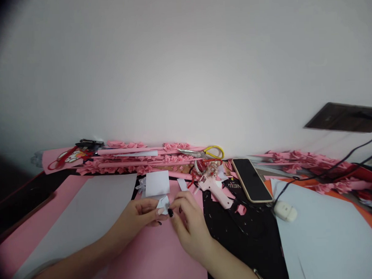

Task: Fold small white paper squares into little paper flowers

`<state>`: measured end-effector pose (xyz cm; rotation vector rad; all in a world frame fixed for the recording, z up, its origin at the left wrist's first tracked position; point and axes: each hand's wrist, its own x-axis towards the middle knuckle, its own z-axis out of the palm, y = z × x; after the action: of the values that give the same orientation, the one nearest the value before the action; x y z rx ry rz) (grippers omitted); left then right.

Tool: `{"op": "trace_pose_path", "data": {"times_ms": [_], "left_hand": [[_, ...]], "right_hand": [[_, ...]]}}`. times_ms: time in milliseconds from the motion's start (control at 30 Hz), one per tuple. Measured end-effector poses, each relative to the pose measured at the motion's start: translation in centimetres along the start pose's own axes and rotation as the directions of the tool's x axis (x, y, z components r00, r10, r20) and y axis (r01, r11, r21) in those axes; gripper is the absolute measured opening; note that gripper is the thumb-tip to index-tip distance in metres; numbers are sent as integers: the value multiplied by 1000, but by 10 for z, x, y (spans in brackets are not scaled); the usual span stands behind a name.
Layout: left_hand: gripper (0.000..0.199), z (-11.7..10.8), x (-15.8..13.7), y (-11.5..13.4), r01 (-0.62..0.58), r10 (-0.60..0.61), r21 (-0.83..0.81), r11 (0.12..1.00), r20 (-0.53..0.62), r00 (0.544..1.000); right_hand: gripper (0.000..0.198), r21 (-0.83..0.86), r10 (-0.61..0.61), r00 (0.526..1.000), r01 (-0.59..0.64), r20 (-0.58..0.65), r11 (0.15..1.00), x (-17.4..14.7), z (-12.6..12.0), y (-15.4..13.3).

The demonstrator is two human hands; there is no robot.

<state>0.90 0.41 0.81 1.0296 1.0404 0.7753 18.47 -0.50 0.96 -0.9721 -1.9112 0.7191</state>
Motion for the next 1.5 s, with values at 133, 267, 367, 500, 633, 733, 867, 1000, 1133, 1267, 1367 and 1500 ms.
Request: {"op": "trace_pose_path", "data": {"times_ms": [133, 267, 367, 500, 633, 733, 867, 1000, 1133, 1267, 1367, 1500], "left_hand": [[26, 1, -1, 0, -3, 3, 11, 1000, 17, 1000], [30, 3, -2, 0, -6, 5, 7, 1000, 72, 997], [35, 3, -2, -2, 0, 2, -25, 1000, 88, 996], [42, 2, 0, -3, 26, -23, -44, 999, 78, 997], [37, 2, 1, -3, 29, -25, -49, 998, 91, 995], [25, 1, 1, -4, 12, -12, 1, 1000, 90, 996], [20, 2, -1, -6, -39, 30, 71, 997, 124, 992], [17, 2, -2, -5, -114, 96, 94, 989, 177, 980], [14, 2, -1, -5, -146, 131, 70, 987, 182, 974], [15, 1, 0, -9, -84, 65, 112, 990, 159, 985], [15, 1, 1, -12, -73, 54, 116, 991, 154, 987], [14, 1, 0, -15, -151, 122, 258, 954, 124, 985]], "right_hand": [[9, -59, 128, 992, -128, -4, 990, -1, 1, 5], [22, -147, 144, 978, -122, 148, 982, 0, 4, 9], [25, -170, 106, 974, -72, 199, 983, 1, 5, 8], [23, -177, 49, 979, -13, 198, 984, 1, 4, 7], [22, -187, 41, 978, -3, 202, 982, -1, 5, 10], [21, -196, 71, 982, -36, 176, 980, -2, 5, 14], [22, -196, 96, 989, -72, 117, 978, -3, 5, 17], [20, -208, 83, 993, -64, 83, 976, -2, 3, 14], [21, -186, 70, 984, -39, 162, 982, -1, 2, 9], [23, -131, 71, 979, -47, 191, 990, 0, 2, 7], [26, -79, 100, 983, -89, 156, 993, 1, 2, 9], [30, -45, 199, 971, -195, 135, 980, 2, 1, 11]]}}
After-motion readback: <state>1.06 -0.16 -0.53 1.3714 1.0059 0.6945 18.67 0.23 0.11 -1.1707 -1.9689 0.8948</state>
